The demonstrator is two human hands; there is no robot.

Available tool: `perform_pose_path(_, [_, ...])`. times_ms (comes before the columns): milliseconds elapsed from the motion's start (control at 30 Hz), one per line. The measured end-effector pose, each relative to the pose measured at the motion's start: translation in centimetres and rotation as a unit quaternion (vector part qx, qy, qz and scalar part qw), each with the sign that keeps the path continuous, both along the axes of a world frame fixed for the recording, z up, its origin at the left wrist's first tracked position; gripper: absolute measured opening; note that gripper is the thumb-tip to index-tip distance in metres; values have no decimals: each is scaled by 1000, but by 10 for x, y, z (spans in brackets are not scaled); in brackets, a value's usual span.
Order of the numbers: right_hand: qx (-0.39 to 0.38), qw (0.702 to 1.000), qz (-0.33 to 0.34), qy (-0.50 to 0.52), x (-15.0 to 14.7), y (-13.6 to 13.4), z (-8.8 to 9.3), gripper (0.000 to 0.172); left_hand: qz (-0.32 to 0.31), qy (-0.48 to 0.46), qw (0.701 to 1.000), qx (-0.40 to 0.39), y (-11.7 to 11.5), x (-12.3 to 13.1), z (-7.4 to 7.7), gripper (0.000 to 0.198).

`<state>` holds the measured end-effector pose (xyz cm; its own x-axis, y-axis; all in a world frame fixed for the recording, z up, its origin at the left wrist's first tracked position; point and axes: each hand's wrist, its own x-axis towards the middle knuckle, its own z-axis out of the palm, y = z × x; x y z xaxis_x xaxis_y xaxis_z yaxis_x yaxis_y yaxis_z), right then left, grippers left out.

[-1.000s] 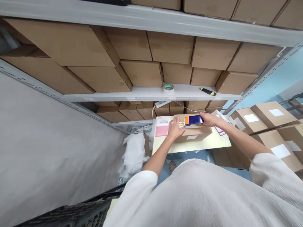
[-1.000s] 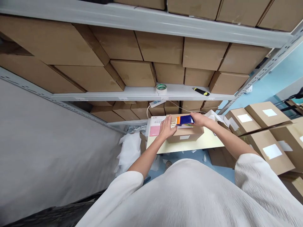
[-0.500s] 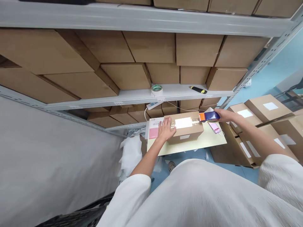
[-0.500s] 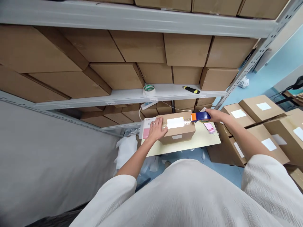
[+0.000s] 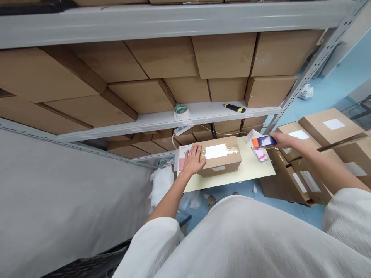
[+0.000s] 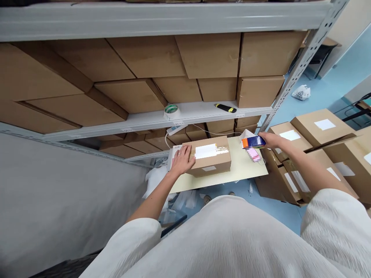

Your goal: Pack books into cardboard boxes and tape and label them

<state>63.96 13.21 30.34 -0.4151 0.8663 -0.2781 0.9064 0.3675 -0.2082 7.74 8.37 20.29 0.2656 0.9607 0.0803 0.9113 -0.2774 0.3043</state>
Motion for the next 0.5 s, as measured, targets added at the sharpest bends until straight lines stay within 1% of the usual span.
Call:
perform_pose_path(100, [5, 1000, 12, -25, -10, 2, -11, 32, -2, 3, 1000, -3, 0, 0, 0, 75])
perform_pose_path(167, [7, 999, 22, -35, -14, 3, -15, 30, -1, 5, 1000, -2, 0, -1, 0, 74])
perform_pose_path(267, [8, 999, 26, -27, -12, 4, -16, 29, 0, 11, 1000, -2, 0, -1, 1, 73])
perform_pose_path(367, [9, 1000, 11, -21, -3, 3, -16, 29, 0, 17, 1000, -8, 0, 0, 2, 74])
perform_pose_path(433, [8, 1000, 9, -28, 0, -1, -16, 28, 0, 20, 1000, -12, -1, 1, 2, 74])
perform_pose_path(500, [19, 999, 5, -45, -3, -5, -17, 28, -3, 21, 1000, -15, 0, 2, 2, 74])
